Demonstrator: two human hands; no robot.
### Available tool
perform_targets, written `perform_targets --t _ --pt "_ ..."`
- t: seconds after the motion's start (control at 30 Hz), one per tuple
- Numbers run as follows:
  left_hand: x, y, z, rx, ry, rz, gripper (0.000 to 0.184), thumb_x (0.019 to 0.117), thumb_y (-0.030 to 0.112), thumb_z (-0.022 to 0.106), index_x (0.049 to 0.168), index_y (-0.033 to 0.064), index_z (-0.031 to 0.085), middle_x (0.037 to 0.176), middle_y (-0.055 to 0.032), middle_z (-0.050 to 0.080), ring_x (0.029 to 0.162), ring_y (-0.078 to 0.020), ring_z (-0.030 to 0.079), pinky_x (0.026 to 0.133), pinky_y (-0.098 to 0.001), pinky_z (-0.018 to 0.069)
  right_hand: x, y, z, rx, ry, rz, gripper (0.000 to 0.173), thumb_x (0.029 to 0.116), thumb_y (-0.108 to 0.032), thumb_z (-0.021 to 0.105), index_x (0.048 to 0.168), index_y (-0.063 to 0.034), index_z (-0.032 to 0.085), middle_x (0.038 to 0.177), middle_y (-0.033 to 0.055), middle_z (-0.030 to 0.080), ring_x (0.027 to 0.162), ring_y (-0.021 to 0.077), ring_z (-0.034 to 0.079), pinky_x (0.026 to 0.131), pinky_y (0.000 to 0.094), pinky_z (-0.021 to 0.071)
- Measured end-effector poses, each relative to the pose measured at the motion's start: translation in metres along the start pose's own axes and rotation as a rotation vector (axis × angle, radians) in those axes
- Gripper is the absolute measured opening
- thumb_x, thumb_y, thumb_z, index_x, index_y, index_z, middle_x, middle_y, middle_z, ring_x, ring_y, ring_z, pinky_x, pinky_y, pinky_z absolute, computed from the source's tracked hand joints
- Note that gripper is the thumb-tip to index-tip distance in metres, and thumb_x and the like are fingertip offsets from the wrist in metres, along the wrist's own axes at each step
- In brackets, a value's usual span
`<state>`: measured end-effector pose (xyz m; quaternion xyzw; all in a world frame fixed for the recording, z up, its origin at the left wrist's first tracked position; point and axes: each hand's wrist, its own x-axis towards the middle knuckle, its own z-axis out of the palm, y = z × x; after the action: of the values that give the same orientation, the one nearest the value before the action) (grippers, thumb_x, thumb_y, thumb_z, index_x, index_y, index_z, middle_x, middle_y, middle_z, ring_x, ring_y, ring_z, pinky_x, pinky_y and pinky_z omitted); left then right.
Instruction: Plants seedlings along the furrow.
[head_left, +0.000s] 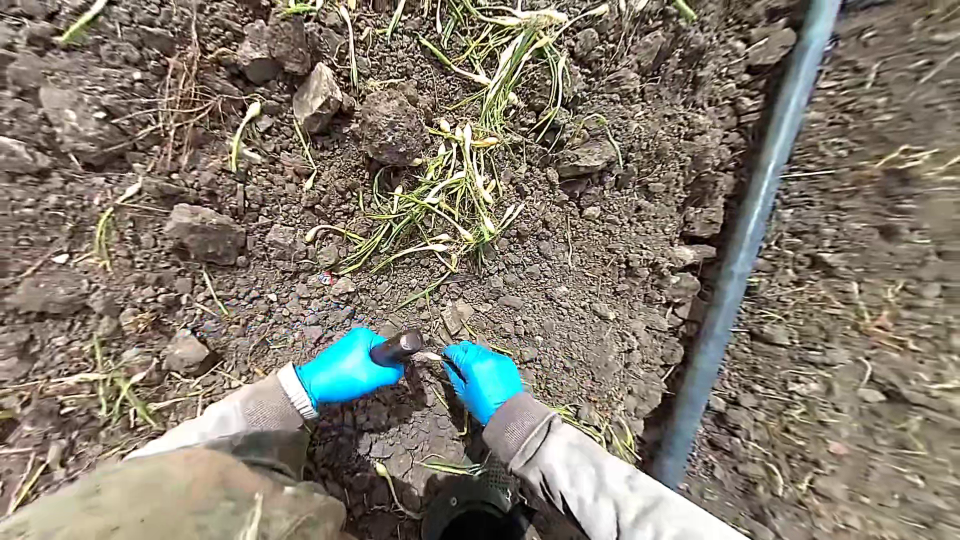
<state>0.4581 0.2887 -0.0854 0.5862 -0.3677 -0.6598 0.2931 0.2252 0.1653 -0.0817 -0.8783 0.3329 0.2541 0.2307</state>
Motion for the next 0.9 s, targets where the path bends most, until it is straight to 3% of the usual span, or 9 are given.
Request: perform_targets --t 0.17,0.23,0.4,0.5,0.6,0.7,0.77,0.83,0.9 --pt "-0.025 -0.013 -0.004 -0.23 0.124 -0.047 0.027 0.0888 0.027 0.068 0.066 0.016 0.059 0.052 0.0052 0.048 0.043 -0.0063 0.043 0.043 -0.0269 0.0359 0.042 -0.048 0.027 -0.02 -0.268 0.067 0.024 0.0989 -0.019 0.061 0.117 -0.012 0.075 0.121 0.0122 0.07 0.111 0.0319 0.069 0.091 0.0541 0.0565" --pt "-0.055 0.007 -0.034 -0.289 0.127 0.089 0.023 0.0885 0.027 0.07 0.068 0.0198 0.061 0.052 0.0087 0.047 0.043 -0.0016 0.041 0.041 -0.0214 0.0337 0.061 -0.058 0.041 -0.026 -0.391 0.139 0.029 0.0998 -0.016 0.058 0.125 -0.0114 0.071 0.13 0.013 0.067 0.118 0.0332 0.067 0.096 0.0557 0.0547" --pt "-0.092 0.056 -0.077 -0.337 0.127 0.418 0.005 0.0872 0.014 0.072 0.087 0.0181 0.068 0.059 0.0081 0.052 0.048 0.0005 0.047 0.044 -0.0162 0.0417 0.052 -0.047 0.031 -0.043 -0.351 0.119 0.029 0.1025 -0.026 0.055 0.119 -0.0099 0.072 0.124 0.0129 0.07 0.113 0.0323 0.069 0.094 0.0548 0.0551" --pt "-0.039 0.031 -0.044 -0.212 0.092 0.185 0.023 0.0887 0.018 0.07 0.068 0.0123 0.061 0.051 0.0007 0.049 0.042 -0.0088 0.045 0.04 -0.0263 0.0364 0.041 -0.022 0.012 -0.059 -0.191 0.051 0.029 0.1018 -0.029 0.057 0.117 -0.0127 0.076 0.114 0.0097 0.073 0.103 0.0299 0.072 0.086 0.0541 0.058" --pt "0.015 -0.025 0.012 -0.128 0.059 -0.134 0.03 0.0922 0.028 0.067 0.07 0.0099 0.06 0.057 -0.0008 0.051 0.05 -0.0136 0.048 0.051 -0.0359 0.0408 0.044 -0.024 0.008 -0.087 -0.192 0.015 0.028 0.1008 -0.03 0.059 0.112 -0.0108 0.076 0.111 0.0108 0.073 0.101 0.0308 0.072 0.085 0.054 0.0576" --pt "0.0 -0.022 0.008 -0.169 0.054 -0.171 0.029 0.0923 0.031 0.067 0.071 0.0128 0.06 0.059 0.0036 0.049 0.052 -0.0101 0.047 0.053 -0.0335 0.0404 0.06 -0.051 0.027 -0.086 -0.412 0.091 0.029 0.0985 -0.023 0.061 0.119 -0.0081 0.073 0.126 0.0154 0.069 0.116 0.0354 0.067 0.096 0.0582 0.0533" --pt "-0.032 -0.004 -0.017 -0.245 0.07 -0.098 0.028 0.0903 0.029 0.067 0.067 0.0166 0.057 0.054 0.0067 0.046 0.046 -0.006 0.043 0.047 -0.0278 0.0362 0.067 -0.062 0.042 -0.118 -0.496 0.051 0.032 0.0981 -0.024 0.058 0.122 -0.0063 0.071 0.134 0.018 0.065 0.122 0.0376 0.064 0.099 0.0602 0.0513" --pt "-0.065 0.01 -0.044 -0.297 0.093 0.037 0.026 0.0896 0.025 0.067 0.066 0.0186 0.059 0.051 0.0089 0.045 0.043 -0.0018 0.04 0.042 -0.0221 0.0327 0.066 -0.059 0.046 -0.123 -0.38 -0.053 0.036 0.0996 -0.031 0.052 0.115 -0.0065 0.074 0.127 0.0156 0.068 0.12 0.0346 0.065 0.099 0.0563 0.051" --pt "-0.088 0.011 -0.057 -0.294 0.139 0.106 0.024 0.0895 0.023 0.068 0.067 0.0186 0.061 0.052 0.0089 0.047 0.042 -0.0011 0.041 0.041 -0.0207 0.0326 0.066 -0.041 0.041 -0.109 -0.017 -0.118 0.033 0.0985 -0.031 0.056 0.107 -0.0055 0.076 0.113 0.0164 0.072 0.109 0.0351 0.069 0.091 0.0545 0.0556"
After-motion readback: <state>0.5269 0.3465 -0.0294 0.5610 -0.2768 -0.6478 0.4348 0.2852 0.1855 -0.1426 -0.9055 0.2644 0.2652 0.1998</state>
